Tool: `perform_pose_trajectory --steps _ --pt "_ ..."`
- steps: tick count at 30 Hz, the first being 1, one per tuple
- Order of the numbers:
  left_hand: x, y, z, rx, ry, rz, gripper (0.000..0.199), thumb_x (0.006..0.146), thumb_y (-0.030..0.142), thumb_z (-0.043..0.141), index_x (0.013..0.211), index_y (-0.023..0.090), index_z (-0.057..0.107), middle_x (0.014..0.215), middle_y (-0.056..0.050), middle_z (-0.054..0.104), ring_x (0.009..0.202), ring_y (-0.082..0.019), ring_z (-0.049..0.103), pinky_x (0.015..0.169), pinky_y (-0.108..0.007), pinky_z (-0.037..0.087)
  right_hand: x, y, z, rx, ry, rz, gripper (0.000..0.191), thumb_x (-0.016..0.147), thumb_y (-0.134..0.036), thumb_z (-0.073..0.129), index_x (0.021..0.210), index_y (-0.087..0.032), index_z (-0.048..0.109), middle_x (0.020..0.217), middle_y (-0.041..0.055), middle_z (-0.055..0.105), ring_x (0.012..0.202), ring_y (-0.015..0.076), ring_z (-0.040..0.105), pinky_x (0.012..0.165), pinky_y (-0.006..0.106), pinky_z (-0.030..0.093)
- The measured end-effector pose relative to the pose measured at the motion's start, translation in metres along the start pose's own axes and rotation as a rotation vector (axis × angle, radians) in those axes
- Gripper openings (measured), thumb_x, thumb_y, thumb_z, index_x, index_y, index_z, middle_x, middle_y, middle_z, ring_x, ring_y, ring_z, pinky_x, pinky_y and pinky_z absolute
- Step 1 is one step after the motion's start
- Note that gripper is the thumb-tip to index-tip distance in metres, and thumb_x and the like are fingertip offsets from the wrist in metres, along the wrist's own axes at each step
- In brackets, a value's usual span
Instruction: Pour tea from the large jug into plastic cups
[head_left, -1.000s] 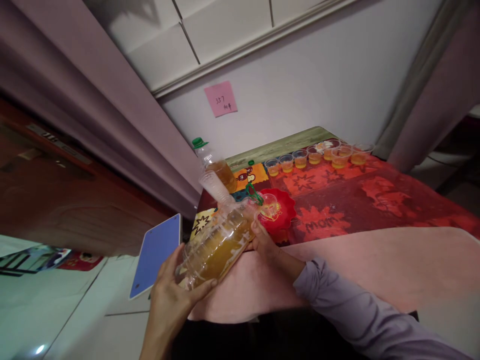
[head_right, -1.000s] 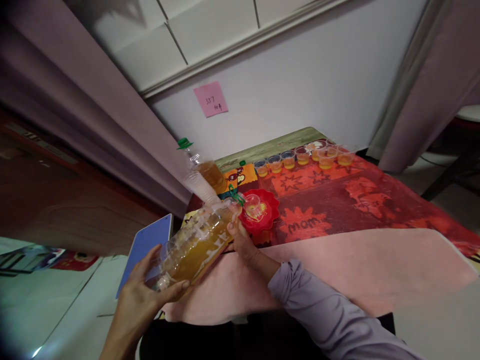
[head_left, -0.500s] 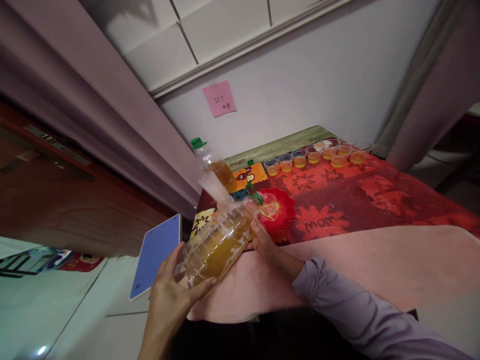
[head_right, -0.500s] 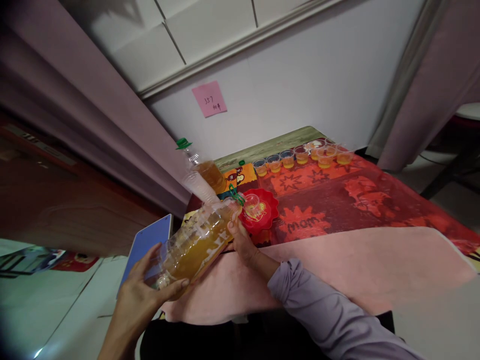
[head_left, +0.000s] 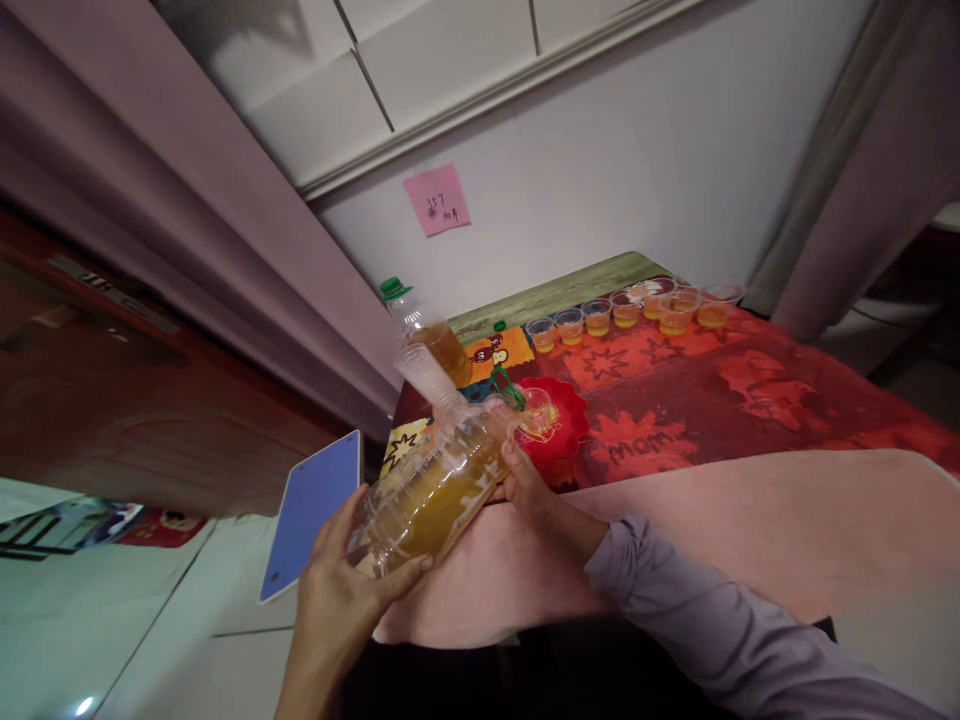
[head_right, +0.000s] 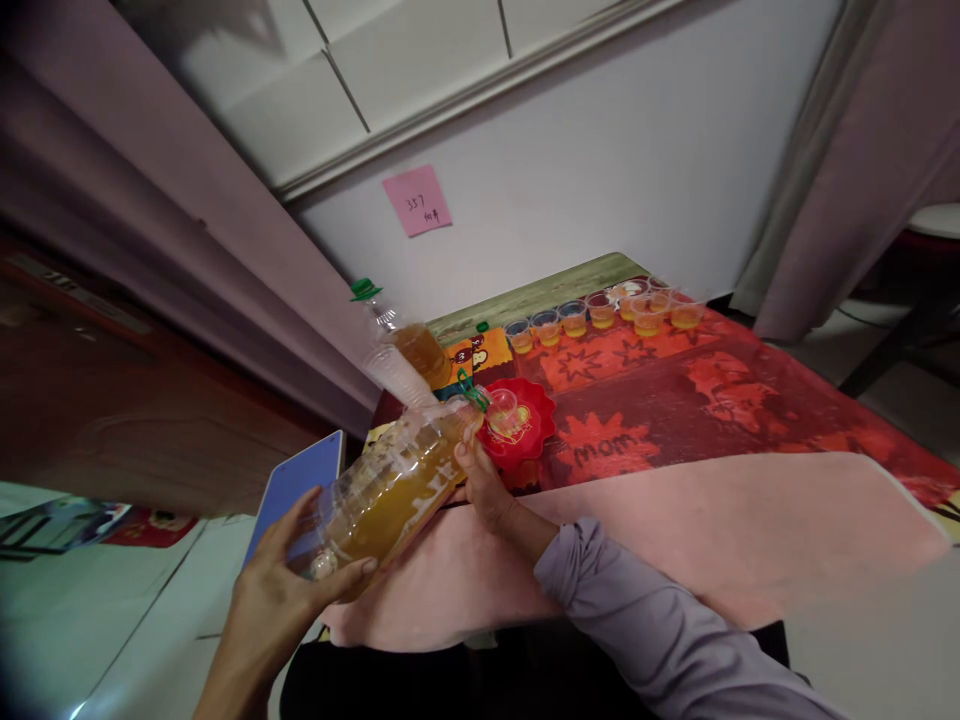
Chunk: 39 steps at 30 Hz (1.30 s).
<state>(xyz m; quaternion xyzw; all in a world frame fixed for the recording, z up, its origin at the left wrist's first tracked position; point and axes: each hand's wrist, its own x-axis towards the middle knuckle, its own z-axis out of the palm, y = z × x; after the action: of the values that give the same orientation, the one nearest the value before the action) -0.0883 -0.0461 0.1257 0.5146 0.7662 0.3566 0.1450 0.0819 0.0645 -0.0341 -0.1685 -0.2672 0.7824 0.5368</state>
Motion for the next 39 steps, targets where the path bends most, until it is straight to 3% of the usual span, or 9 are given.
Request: perform_pose_trajectory --steps 3,9,19,39 --pt "0.000 -0.001 0.000 0.000 0.005 -0.001 0.112 0.042 0.055 0.100 0.142 0.016 0.065 0.146 -0.021 0.063 0.123 -0.045 0.070 0.102 -0.055 0.063 0.001 0.002 -0.001 -0.001 0.000 -0.013 0.081 0.088 -0.079 0.066 0.153 -0.035 0.047 0.137 0.0074 0.071 0.116 0.0314 0.074 0.081 0.051 0.069" --pt "0.002 -0.009 -0.002 0.093 0.008 0.060 0.113 0.044 0.059 0.098 0.144 0.017 0.064 0.147 -0.021 0.063 0.135 -0.046 0.063 0.119 -0.061 0.049 0.000 0.001 0.000 0.004 -0.002 -0.011 0.080 0.089 -0.078 0.067 0.154 -0.035 0.046 0.140 0.0069 0.070 0.117 0.0313 0.073 0.079 0.049 0.070" --pt "-0.001 -0.005 -0.002 0.054 -0.005 0.036 0.116 0.046 0.060 0.098 0.146 0.015 0.061 0.151 -0.022 0.060 0.130 -0.044 0.067 0.109 -0.055 0.059 -0.003 -0.003 0.004 0.012 0.024 -0.012 0.078 0.087 -0.076 0.070 0.149 -0.034 0.050 0.148 0.0077 0.066 0.121 0.0341 0.072 0.080 0.053 0.070" --pt "0.002 -0.020 -0.004 0.081 0.020 0.087 0.117 0.044 0.063 0.098 0.146 0.018 0.063 0.147 -0.021 0.063 0.128 -0.045 0.068 0.110 -0.061 0.057 -0.003 -0.003 0.005 0.016 0.014 -0.002 0.078 0.087 -0.076 0.069 0.150 -0.034 0.051 0.144 0.0078 0.069 0.120 0.0340 0.073 0.085 0.056 0.069"
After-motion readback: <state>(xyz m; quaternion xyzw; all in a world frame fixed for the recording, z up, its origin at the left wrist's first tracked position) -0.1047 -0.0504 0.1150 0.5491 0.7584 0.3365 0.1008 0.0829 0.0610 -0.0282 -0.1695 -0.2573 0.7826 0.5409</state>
